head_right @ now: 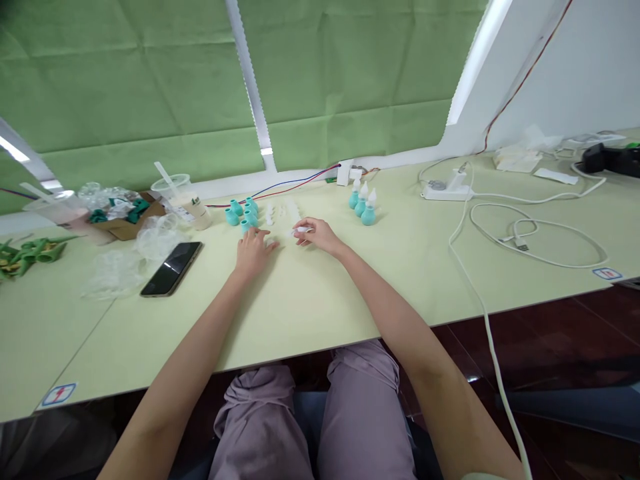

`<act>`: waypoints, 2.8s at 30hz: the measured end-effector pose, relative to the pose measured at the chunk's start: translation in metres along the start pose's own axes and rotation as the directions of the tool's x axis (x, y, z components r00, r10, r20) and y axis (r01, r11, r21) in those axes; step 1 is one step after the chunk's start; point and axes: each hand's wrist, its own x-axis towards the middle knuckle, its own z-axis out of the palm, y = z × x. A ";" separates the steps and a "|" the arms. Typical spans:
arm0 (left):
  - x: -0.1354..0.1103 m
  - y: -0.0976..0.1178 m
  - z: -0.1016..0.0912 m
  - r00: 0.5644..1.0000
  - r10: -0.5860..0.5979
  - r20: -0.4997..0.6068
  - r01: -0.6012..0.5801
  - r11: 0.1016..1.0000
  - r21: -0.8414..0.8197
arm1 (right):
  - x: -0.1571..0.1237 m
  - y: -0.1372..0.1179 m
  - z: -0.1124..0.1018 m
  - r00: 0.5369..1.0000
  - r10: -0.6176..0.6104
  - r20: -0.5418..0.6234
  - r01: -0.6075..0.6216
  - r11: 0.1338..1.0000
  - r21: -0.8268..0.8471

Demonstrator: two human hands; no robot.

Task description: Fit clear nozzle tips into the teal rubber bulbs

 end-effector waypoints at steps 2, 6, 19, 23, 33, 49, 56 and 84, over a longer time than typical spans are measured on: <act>0.001 -0.003 0.002 0.998 0.005 0.060 -0.005 1.000 0.007 | 0.000 0.001 -0.001 1.000 0.002 0.010 -0.002 1.000 -0.005; 0.004 -0.008 0.004 0.993 -0.014 0.116 0.026 0.994 -0.108 | -0.002 0.001 0.000 0.998 -0.006 0.061 0.009 0.999 -0.047; 0.037 0.006 0.022 0.998 0.056 0.015 -0.055 0.998 -0.025 | 0.001 0.005 0.001 0.997 -0.011 0.078 0.022 0.990 -0.142; 0.048 0.019 0.025 0.994 0.082 0.071 -0.091 0.987 0.129 | 0.001 0.003 0.003 0.997 0.005 0.072 0.004 0.993 -0.117; 0.021 -0.016 0.000 0.868 -0.346 -0.355 0.327 0.938 -0.114 | 0.003 0.005 0.001 0.995 -0.030 0.091 0.044 0.987 -0.152; 0.027 -0.028 0.012 0.938 -0.196 -0.287 0.123 0.960 -0.253 | 0.003 -0.001 0.004 0.999 -0.027 0.026 0.031 0.985 -0.167; 0.002 0.005 0.005 0.960 0.205 -0.189 -0.269 0.863 -0.428 | 0.003 0.001 0.006 0.978 -0.195 -0.070 0.187 0.977 -0.106; -0.011 0.016 0.005 0.944 0.321 -0.081 -0.331 0.911 -0.246 | -0.006 -0.008 0.003 0.992 -0.019 0.121 0.031 0.995 -0.095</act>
